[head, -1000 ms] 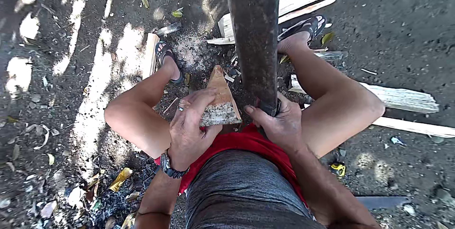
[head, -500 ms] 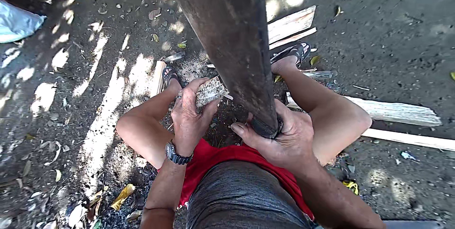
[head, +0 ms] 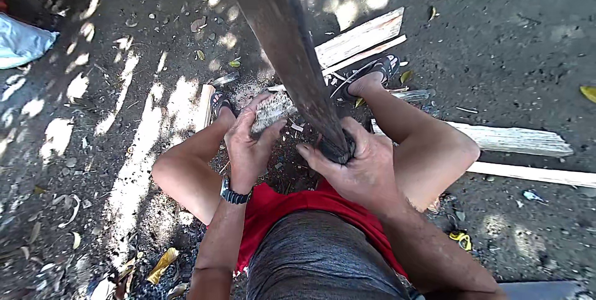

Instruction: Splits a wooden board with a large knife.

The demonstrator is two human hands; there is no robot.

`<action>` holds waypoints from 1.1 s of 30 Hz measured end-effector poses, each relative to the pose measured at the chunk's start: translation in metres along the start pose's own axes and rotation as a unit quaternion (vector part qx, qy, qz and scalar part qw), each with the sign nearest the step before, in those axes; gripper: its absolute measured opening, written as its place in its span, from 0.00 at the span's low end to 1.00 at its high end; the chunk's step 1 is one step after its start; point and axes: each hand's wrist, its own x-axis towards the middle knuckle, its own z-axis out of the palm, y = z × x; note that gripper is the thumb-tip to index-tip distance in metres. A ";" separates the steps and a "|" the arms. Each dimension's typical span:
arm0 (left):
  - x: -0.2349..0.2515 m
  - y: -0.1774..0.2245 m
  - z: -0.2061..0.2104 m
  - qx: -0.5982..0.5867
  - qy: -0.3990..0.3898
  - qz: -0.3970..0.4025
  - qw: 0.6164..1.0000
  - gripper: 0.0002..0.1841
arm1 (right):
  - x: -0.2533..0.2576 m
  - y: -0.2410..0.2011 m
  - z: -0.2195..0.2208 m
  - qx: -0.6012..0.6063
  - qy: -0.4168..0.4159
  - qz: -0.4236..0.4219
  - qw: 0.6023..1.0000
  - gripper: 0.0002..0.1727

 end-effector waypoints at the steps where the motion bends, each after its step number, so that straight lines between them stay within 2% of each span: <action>1: 0.003 0.000 0.001 0.006 0.000 0.004 1.000 0.30 | 0.007 -0.001 -0.002 -0.021 0.003 0.002 1.000 0.18; 3: 0.016 0.004 0.000 0.021 0.007 0.020 1.000 0.30 | 0.025 -0.008 -0.008 -0.046 0.012 0.001 0.999 0.21; 7: 0.056 0.039 -0.018 0.030 0.001 0.062 0.998 0.29 | 0.054 -0.039 -0.028 -0.020 0.043 -0.042 0.998 0.18; 11: 0.070 0.063 -0.029 -0.007 0.004 0.104 0.995 0.30 | 0.061 -0.060 -0.040 0.007 0.049 -0.081 0.995 0.16; 13: 0.065 0.044 -0.020 -0.015 -0.006 0.073 0.997 0.31 | 0.058 -0.043 -0.033 -0.007 0.033 -0.042 0.999 0.17; 16: 0.042 -0.017 0.002 0.025 -0.018 -0.029 0.999 0.33 | 0.045 0.023 0.007 -0.057 -0.031 0.092 0.994 0.18; 17: 0.037 -0.029 0.005 0.036 -0.016 -0.048 0.998 0.32 | 0.041 0.045 0.021 -0.080 -0.046 0.113 0.989 0.19; 20: 0.033 -0.034 0.000 0.053 -0.018 -0.071 0.996 0.32 | 0.029 0.072 0.042 -0.102 -0.040 0.087 0.990 0.19; 22: 0.025 -0.030 -0.008 0.066 -0.040 -0.055 0.995 0.35 | 0.025 0.076 0.042 -0.032 -0.052 0.092 0.994 0.17; 23: 0.021 -0.030 -0.012 0.077 -0.037 -0.046 0.995 0.34 | 0.026 0.076 0.041 0.047 -0.073 0.123 0.989 0.16; 25: 0.014 -0.032 -0.018 0.093 -0.035 -0.030 0.995 0.33 | 0.023 0.074 0.042 0.245 -0.096 0.209 0.942 0.11; 26: 0.013 -0.034 -0.019 0.097 -0.034 -0.023 0.994 0.33 | 0.020 0.073 0.043 0.288 -0.095 0.234 0.924 0.10; 27: 0.013 -0.036 -0.018 0.100 -0.033 -0.020 0.994 0.32 | 0.014 0.072 0.044 0.274 -0.092 0.245 0.925 0.11; 29: 0.016 -0.037 -0.015 0.102 -0.031 -0.023 0.994 0.31 | 0.008 0.067 0.043 0.165 -0.080 0.238 0.954 0.15; 31: 0.018 -0.036 -0.014 0.104 -0.036 -0.022 0.994 0.32 | 0.011 0.054 0.033 0.069 -0.054 0.188 0.978 0.16; 33: 0.019 -0.035 -0.017 0.096 -0.051 -0.017 0.994 0.32 | 0.016 0.032 0.014 0.050 -0.022 0.113 0.992 0.17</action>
